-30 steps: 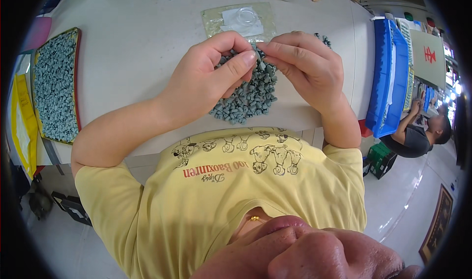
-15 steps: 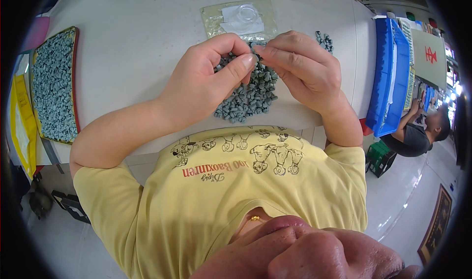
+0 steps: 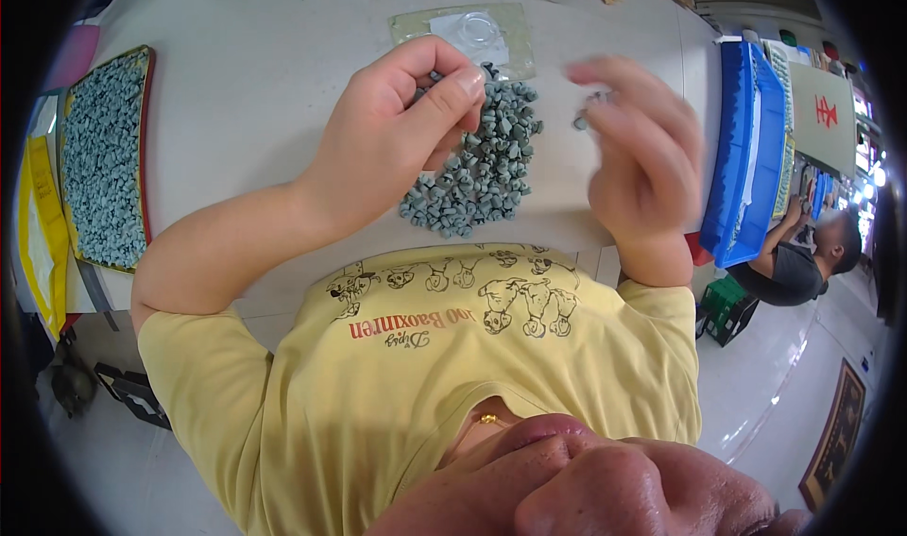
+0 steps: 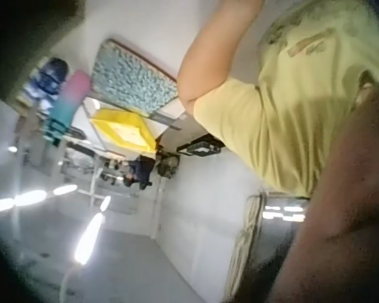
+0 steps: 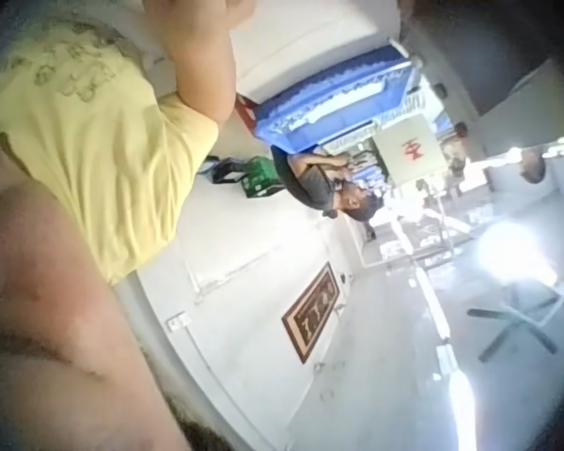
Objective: The person attaches small black parts onto small green pieces by hand and places the assembled pieces on the table.
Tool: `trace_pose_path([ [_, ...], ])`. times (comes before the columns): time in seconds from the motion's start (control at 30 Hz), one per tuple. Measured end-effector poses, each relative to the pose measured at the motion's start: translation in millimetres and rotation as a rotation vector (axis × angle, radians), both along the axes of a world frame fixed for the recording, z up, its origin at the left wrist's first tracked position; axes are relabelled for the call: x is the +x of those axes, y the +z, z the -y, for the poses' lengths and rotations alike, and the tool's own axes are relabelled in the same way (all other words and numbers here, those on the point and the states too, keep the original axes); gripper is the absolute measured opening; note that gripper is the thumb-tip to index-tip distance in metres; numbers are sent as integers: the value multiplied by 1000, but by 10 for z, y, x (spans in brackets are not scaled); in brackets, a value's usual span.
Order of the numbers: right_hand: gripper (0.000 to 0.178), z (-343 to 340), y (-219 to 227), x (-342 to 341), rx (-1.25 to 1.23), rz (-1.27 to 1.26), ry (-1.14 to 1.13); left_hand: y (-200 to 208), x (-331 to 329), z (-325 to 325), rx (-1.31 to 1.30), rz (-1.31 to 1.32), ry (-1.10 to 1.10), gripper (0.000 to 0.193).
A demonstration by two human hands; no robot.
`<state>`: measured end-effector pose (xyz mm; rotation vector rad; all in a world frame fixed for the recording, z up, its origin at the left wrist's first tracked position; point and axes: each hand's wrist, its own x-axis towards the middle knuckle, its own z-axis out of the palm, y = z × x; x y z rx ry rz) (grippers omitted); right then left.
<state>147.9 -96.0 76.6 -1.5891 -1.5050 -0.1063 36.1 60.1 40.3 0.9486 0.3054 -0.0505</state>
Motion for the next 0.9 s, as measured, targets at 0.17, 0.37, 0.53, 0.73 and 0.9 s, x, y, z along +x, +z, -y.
trace_pose_path([
  [0.17, 22, -99, -189, -351, 824, -137, 730, -26, -161, -132, 8, 39, 74, 12],
  [0.37, 22, -69, -63, -581, 666, -261, 905, 3, -187, -204, 40, 19, 88, 13],
  [0.53, 21, -46, -79, -560, 645, -249, 900, -5, -189, -177, 28, 27, 99, 13],
  [0.73, 21, -87, -28, -525, 636, -203, 916, 25, -197, -168, 28, 40, 86, 12],
  [0.9, 23, -106, 13, -586, 761, -281, 945, 47, -197, -176, 34, 44, 73, 12],
])
